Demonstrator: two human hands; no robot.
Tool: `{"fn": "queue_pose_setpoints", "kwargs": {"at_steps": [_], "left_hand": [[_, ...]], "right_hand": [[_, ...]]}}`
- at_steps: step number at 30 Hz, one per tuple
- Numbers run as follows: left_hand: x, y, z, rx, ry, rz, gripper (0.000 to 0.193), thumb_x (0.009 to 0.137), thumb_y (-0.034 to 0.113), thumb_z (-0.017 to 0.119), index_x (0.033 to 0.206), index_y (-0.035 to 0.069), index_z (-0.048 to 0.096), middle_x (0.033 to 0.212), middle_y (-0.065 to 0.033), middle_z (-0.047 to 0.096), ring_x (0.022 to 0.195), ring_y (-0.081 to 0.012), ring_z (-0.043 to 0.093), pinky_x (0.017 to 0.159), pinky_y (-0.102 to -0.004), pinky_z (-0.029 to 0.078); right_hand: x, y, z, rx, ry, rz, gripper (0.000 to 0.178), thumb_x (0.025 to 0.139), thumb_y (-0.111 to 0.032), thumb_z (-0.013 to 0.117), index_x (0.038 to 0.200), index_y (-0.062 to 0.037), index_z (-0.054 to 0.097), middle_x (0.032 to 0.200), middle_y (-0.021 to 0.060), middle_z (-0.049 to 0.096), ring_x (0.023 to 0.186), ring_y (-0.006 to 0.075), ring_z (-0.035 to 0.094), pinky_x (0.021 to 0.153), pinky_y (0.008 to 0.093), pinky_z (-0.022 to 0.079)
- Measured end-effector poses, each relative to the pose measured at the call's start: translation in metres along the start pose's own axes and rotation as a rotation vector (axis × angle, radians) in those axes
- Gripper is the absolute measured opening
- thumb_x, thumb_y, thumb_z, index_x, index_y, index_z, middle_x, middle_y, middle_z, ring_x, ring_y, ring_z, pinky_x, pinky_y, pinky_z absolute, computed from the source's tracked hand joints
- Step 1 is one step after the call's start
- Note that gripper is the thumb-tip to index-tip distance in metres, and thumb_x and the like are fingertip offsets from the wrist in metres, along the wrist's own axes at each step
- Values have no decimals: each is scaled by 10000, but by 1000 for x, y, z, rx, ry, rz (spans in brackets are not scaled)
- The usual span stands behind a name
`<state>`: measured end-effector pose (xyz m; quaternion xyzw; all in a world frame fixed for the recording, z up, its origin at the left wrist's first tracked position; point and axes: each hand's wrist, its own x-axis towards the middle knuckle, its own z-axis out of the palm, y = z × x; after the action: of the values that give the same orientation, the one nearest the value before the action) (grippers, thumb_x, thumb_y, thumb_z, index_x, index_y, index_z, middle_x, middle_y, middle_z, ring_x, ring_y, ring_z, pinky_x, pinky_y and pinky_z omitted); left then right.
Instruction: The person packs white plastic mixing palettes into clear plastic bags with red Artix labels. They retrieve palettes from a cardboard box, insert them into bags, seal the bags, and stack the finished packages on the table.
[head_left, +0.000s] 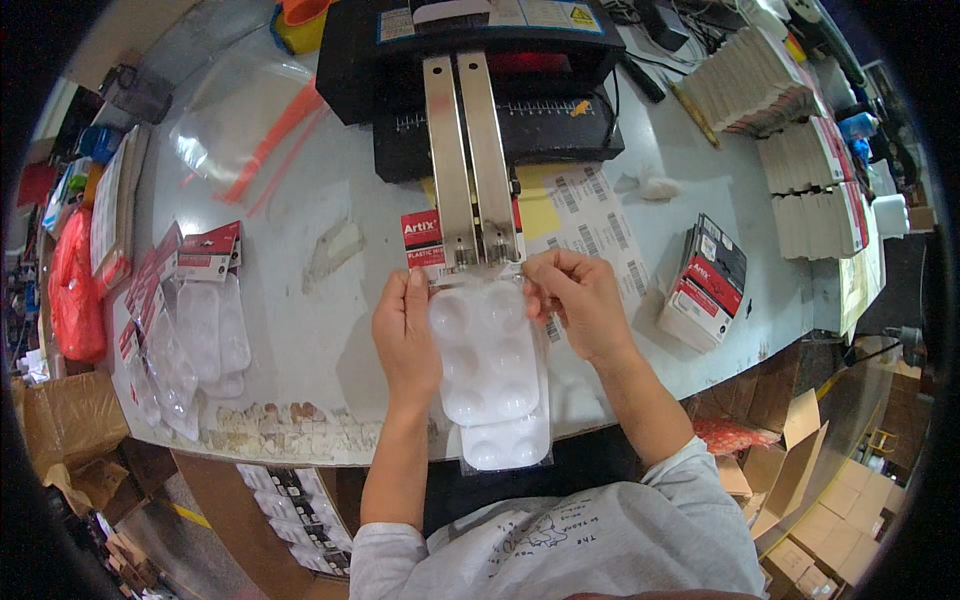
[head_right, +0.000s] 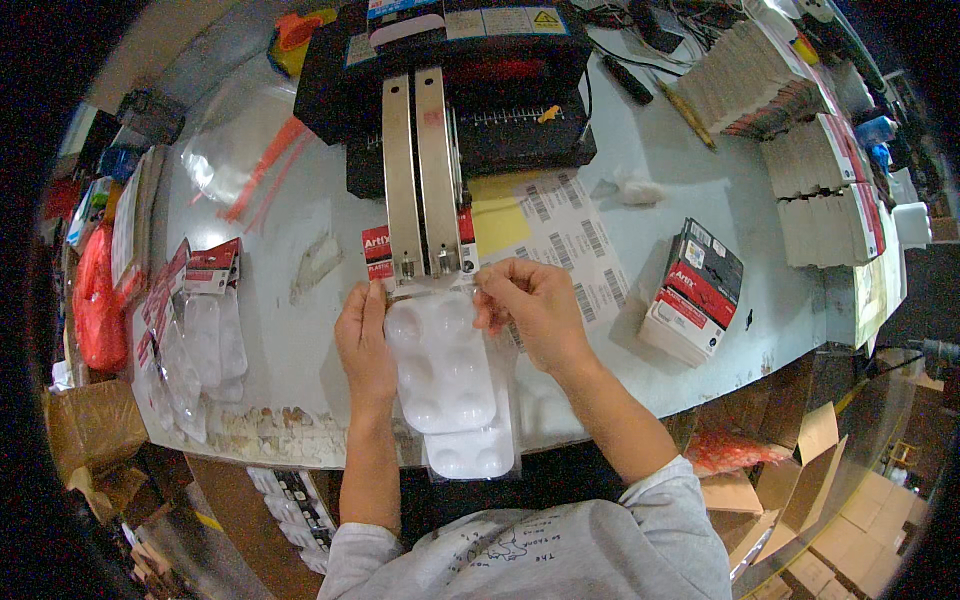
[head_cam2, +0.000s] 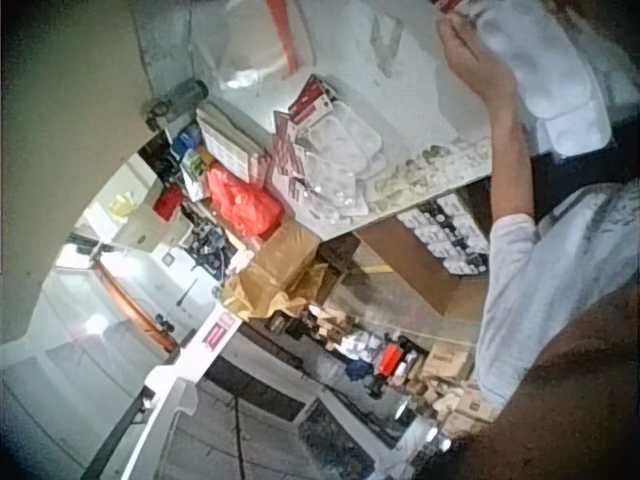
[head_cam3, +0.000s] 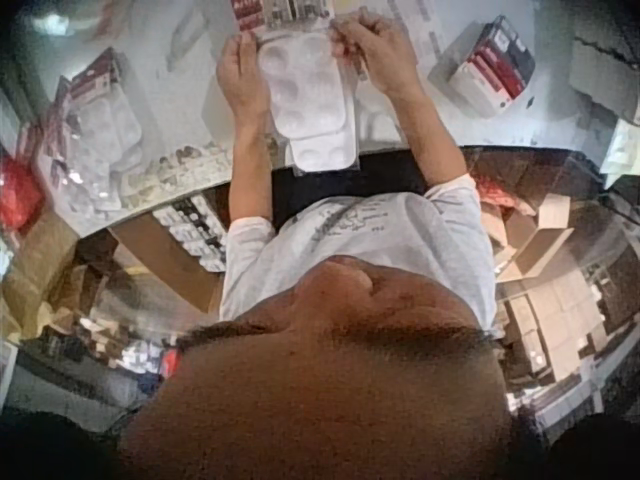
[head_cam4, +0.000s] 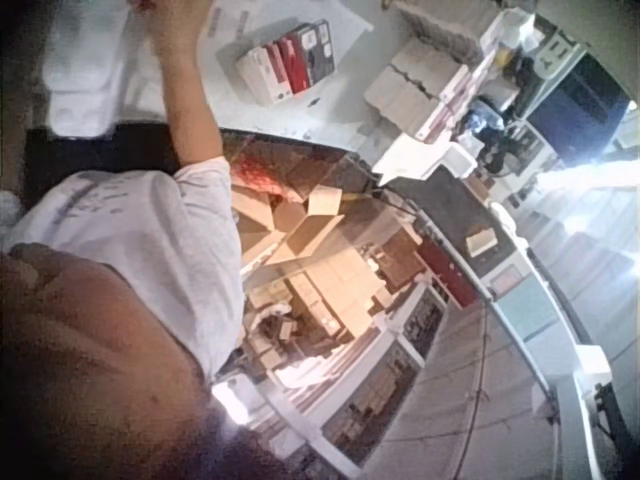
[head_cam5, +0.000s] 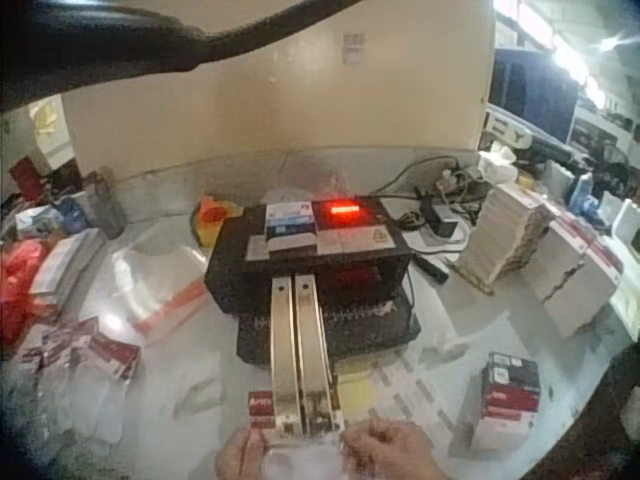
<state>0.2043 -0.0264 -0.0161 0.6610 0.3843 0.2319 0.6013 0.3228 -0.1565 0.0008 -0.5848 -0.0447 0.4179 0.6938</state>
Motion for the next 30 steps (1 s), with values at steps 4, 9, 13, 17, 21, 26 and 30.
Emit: {"fn": "queue_pose_setpoints", "kwargs": {"at_steps": [4,9,13,17,21,26,30], "left_hand": [[0,5,-31,325,43,185,235,953,202,466,846,4,536,779,-54,543,744,-140,487,710,-281,407],[-10,25,-99,946,352,253,210,824,138,597,990,14,561,1051,-151,489,988,-316,500,853,-388,401],[-48,8,-57,772,26,340,226,770,138,678,916,14,558,1073,-167,452,986,-331,480,859,-395,392],[-60,-2,-18,424,-58,147,166,779,105,659,854,14,542,958,-157,448,957,-315,480,850,-377,392],[-63,16,-13,210,-5,229,112,867,107,584,862,24,509,946,-126,551,816,-205,533,749,-301,424],[-81,39,-11,-237,-203,-89,91,927,93,519,940,8,490,775,-54,680,603,-44,485,577,-196,412],[-83,38,-12,-149,-164,-28,105,902,89,563,945,-6,552,658,-20,639,575,-24,444,519,-191,380]], "right_hand": [[-15,-32,-16,-425,-34,-126,224,823,-163,667,942,22,628,838,73,654,694,144,628,621,244,493],[-61,-87,-140,-1729,422,-294,1132,386,-241,876,1368,-29,353,1395,161,393,1244,302,442,1013,352,362],[-57,-71,-202,-1580,205,-494,984,430,-255,862,1298,-27,459,1341,178,452,1199,288,493,967,332,406],[-57,-84,-180,-1400,338,-263,761,515,-217,833,1195,-17,556,1129,182,608,937,249,643,877,311,462],[-72,-99,-108,-1247,322,-261,575,644,-220,801,1122,16,584,898,129,684,712,158,656,708,287,511],[-55,-88,-18,-1030,-346,-410,488,743,-362,718,992,31,573,753,199,610,626,306,612,607,353,472],[-40,-83,16,-1091,-394,-231,383,719,-297,759,847,22,589,608,101,551,540,131,454,507,299,389]]}}
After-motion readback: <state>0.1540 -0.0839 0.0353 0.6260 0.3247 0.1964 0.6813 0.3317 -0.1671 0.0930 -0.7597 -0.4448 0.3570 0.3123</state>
